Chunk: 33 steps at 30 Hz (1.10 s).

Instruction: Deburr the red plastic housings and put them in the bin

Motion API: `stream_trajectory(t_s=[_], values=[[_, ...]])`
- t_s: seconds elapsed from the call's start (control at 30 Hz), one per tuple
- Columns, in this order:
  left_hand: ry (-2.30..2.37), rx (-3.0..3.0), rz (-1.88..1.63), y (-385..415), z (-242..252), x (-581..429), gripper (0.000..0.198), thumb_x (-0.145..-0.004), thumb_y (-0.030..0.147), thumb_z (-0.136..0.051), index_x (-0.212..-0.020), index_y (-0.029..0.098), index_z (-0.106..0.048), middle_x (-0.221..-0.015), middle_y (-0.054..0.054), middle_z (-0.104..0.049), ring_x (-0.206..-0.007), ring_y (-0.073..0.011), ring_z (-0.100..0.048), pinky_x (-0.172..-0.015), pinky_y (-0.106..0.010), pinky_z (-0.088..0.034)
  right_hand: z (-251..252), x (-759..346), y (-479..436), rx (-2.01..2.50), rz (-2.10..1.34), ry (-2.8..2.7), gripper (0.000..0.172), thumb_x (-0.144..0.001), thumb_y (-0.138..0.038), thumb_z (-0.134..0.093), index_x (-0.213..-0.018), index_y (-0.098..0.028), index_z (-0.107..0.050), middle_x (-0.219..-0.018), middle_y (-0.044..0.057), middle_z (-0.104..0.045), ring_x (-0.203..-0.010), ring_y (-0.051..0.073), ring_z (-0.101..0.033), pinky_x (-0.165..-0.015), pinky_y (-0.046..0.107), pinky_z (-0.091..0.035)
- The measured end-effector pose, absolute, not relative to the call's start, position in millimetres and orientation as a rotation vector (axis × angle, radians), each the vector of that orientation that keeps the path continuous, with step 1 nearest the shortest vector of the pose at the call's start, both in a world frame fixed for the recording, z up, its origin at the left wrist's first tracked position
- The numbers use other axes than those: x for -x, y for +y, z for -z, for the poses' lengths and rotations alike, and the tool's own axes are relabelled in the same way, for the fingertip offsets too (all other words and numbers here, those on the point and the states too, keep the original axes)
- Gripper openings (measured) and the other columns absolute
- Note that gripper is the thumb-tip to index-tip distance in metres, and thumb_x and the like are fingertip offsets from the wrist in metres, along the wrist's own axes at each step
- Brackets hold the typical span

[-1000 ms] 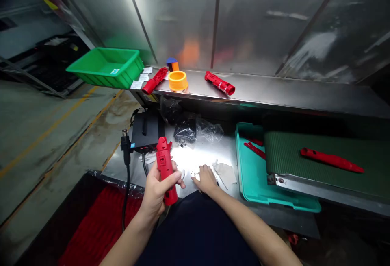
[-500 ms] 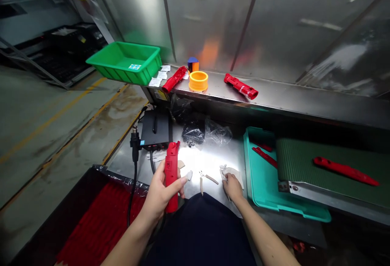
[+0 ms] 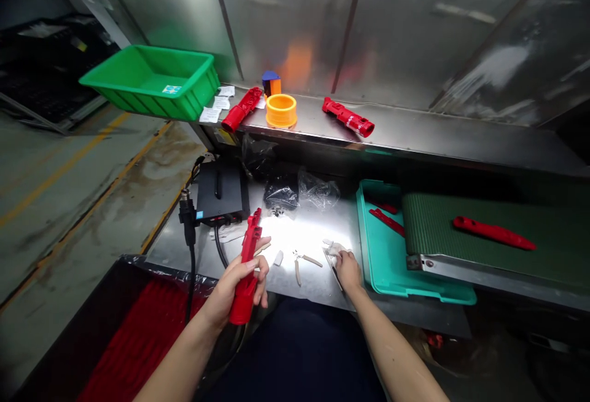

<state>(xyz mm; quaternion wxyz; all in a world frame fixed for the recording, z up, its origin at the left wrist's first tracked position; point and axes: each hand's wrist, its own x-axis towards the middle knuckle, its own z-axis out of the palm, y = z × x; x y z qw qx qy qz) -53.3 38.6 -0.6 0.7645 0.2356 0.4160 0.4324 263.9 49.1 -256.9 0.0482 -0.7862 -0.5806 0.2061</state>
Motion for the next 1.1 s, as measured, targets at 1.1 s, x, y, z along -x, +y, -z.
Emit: stream_trajectory(t_s=[1.1], values=[[0.905, -0.511, -1.003, 24, -73, -77, 0.035, -0.078, 0.018, -0.085, -0.105, 0.016, -0.063, -0.066, 0.003, -0.064, -0.045, -0.0073, -0.056, -0.045, -0.017, -0.045, 97, -299, 81, 1.438, -1.58, -1.208, 0.039, -0.093, -0.049, -0.061, -0.115, -0.017, -0.067, -0.096, 0.008, -0.07, -0.082, 0.024, -0.069, -0.079, 0.041, -0.06]])
